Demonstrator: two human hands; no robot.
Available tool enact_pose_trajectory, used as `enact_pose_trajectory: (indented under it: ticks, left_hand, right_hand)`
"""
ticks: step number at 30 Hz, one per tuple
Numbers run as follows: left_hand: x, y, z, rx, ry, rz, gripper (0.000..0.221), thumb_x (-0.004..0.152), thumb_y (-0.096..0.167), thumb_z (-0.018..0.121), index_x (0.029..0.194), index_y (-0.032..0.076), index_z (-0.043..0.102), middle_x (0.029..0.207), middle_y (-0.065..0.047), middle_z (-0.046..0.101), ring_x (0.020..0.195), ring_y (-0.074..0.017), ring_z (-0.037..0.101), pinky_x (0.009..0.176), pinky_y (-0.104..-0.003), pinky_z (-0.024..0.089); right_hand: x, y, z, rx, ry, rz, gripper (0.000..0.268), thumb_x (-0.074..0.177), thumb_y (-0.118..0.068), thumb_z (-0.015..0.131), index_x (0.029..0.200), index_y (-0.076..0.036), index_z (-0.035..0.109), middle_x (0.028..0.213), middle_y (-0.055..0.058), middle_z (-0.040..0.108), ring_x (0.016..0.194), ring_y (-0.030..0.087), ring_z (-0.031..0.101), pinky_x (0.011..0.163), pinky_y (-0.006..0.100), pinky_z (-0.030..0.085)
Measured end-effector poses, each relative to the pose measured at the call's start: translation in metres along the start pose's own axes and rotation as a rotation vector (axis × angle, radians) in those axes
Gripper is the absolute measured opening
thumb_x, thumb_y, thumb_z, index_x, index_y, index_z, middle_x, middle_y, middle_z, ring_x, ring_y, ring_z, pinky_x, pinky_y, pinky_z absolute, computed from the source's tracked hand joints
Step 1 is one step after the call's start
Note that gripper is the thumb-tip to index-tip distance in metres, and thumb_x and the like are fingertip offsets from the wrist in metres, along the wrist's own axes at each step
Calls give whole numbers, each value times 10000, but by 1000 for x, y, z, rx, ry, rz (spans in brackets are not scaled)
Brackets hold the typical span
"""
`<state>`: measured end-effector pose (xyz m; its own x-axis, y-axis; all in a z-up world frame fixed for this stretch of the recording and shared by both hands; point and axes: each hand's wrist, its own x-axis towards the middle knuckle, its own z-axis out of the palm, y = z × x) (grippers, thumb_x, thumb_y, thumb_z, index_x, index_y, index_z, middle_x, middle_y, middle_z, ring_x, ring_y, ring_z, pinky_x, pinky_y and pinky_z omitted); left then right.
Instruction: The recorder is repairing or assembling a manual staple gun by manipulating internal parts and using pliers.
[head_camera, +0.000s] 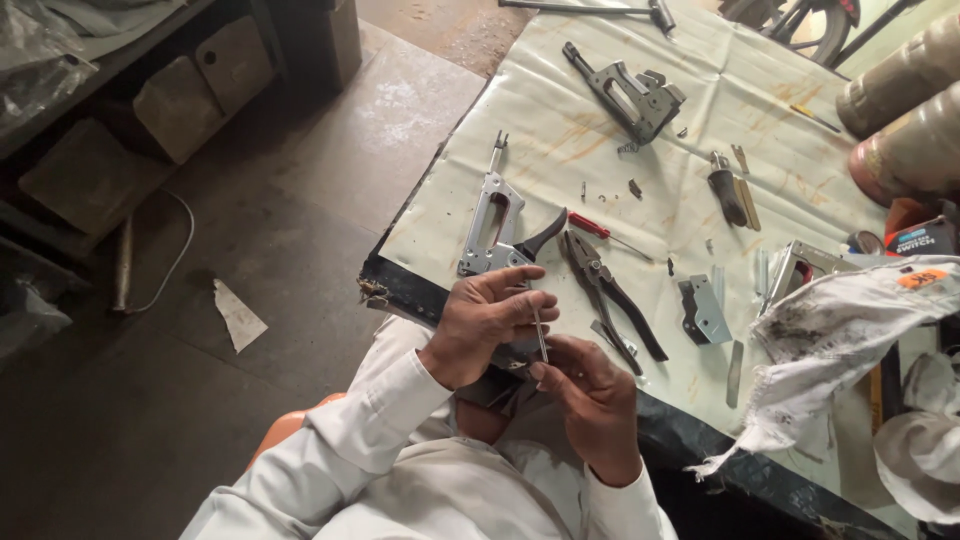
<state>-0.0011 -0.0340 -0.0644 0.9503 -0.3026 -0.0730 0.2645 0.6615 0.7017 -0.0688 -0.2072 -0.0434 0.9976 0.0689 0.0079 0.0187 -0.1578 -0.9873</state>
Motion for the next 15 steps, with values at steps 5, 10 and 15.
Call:
enact_pose_trajectory:
  ticks: [5, 10, 15]
  left_hand:
    - [-5, 2, 4, -41, -97, -90, 505, 929, 111, 714, 1395, 6, 550, 1121, -133, 714, 1018, -225, 734, 851, -368, 637]
    - [-6, 6, 8, -92, -55, -65, 488, 934, 85, 718, 1383, -15, 555, 1133, -167, 721, 1016, -247, 728, 842, -388, 638]
    - [-4, -2, 12, -102, -8, -19, 486, 929, 73, 716, 1384, -1, 563, 1148, -169, 723, 1019, -240, 730, 832, -384, 641]
  right_hand:
    - [-2, 6, -3, 283, -89, -136, 339, 854, 84, 746, 1185, 68, 677, 1098, 116, 762, 1001, 139, 730, 887, 275, 602]
    - [-8, 15, 5, 40, 55, -275, 292, 862, 56, 769, 1148, 57, 709, 1047, 109, 785, 930, 114, 738, 813, 243, 598]
    - [-12, 18, 12, 51, 196, -267, 244, 890, 31, 762, 1130, 60, 730, 1012, 109, 789, 909, 110, 726, 825, 231, 583]
